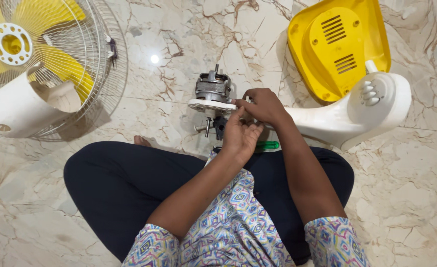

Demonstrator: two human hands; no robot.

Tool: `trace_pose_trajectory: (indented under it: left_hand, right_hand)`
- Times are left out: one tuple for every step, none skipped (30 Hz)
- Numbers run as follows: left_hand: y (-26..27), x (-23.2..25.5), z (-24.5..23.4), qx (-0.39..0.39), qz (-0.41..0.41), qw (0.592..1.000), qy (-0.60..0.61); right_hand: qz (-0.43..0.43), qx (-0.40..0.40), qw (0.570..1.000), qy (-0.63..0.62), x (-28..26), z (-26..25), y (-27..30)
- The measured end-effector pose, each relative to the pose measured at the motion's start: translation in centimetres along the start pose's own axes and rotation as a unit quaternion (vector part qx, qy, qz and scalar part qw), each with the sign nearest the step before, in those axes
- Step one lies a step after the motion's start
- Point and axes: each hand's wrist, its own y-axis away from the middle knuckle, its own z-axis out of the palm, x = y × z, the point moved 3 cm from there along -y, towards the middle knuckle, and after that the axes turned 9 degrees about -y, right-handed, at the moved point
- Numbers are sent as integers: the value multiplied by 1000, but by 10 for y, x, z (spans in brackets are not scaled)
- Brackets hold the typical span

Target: The person sits on the floor and uses a screwdriver to tighten screws on the motor housing of a disassembled electric fan. The fan blades and cage are visible nearby. The person continues to secure the motor to the fan stand.

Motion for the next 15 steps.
trace_pose_trajectory:
  left_hand:
    - [0,-1,-1,2,5,1000,-5]
    - [-1,-2,-3,4,9,1000,-10]
    - [-2,-4,-5,-3,12,1000,-17]
    - [-3,-5,-7,-9,15,1000,-25]
    - [-4,-6,-10,-16,17,999,-32]
    - [-5,-6,-15,-2,10,1000,-16]
    - [-7,-5,-18,11,4,1000,0]
    - [-8,-5,-22,25,-2,1000,16]
    - [-9,-4,-24,30,4,999,14]
    - [-8,-4,-26,35,9,999,13]
    - [-9,-4,-27,39,14,999,11]
    - [-11,-4,-26,32,15,999,-2]
    - [-11,-5,-27,26,15,999,-16]
    - [-11,-6,-27,21,15,999,-31]
    - [-11,-5,-28,15,12,999,-25]
  right_hand:
    - [-12,-1,1000,-1,-2,-1,1]
    - [-25,-1,1000,-1,-5,-2,2]
    - [-25,-7,1000,-13,-8,-3,4]
    - [-25,-12,999,-24,-9,-4,7]
    - [-23,-18,999,-35,-11,-5,11]
    - [-48,-16,997,-59,-14,-7,15]
    - [-74,-14,994,-81,-16,-10,18]
    - [-99,-11,990,-104,-19,-11,22]
    - [-121,-3,990,-78,-23,-11,25]
    - [-143,5,988,-52,-26,-10,29]
    - [-164,14,986,-25,-29,-9,33]
    - [-182,27,983,-3,-32,-9,36]
    - [-199,41,979,17,-36,-6,40]
    - [-215,54,974,37,-38,-4,45]
    - [-218,64,973,50,-40,-1,49]
